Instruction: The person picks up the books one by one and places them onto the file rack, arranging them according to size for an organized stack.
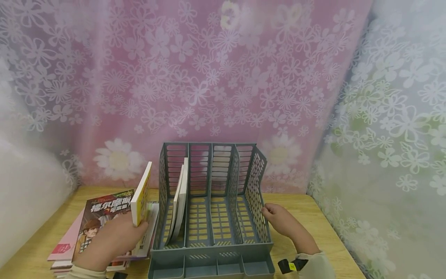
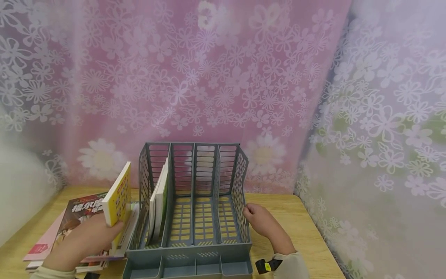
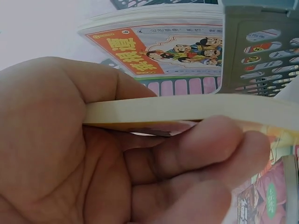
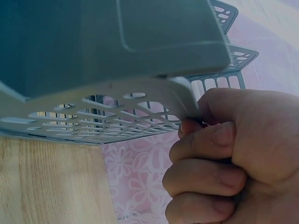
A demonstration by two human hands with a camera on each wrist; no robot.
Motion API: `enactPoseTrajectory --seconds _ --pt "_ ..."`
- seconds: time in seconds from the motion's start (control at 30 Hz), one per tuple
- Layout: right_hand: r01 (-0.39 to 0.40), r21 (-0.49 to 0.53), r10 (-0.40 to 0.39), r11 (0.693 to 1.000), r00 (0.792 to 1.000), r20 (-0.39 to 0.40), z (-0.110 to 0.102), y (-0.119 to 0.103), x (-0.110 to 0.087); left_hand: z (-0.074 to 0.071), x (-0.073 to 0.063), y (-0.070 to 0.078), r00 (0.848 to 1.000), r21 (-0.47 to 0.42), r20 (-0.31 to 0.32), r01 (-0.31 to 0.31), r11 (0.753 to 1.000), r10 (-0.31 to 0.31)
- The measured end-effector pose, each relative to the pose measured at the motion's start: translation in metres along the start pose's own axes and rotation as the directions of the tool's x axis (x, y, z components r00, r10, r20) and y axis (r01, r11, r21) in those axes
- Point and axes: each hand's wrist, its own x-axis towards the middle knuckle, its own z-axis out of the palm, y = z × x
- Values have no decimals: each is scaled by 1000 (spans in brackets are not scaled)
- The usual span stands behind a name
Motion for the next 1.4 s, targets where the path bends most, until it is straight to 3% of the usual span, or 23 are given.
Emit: enactPoseTrajectory --seconds 0.37,0.63,0.9,1.13,1.23,1.4 --pt "-6 4 6 1000 1000 5 0 1 1 2 1 -1 999 -33 38 -6 999 7" --pt "19 -3 -19 1000 1000 13 0 0 0 1 5 -1 998 19 55 -18 1000 17" --pt "18 -25 -18 1000 1000 6 1 2 1 2 4 1 998 80 52 -34 996 30" --pt "12 -5 -12 1000 1000 -9 1 0 1 -3 2 4 999 64 26 -39 997 37" --pt "7 4 -6 1000 1000 -10 2 0 1 -10 -3 8 999 62 -14 -47 997 48" --pt "15 7 -15 1000 1000 -5 3 0 0 -22 -22 20 999 21 -43 -4 1000 5"
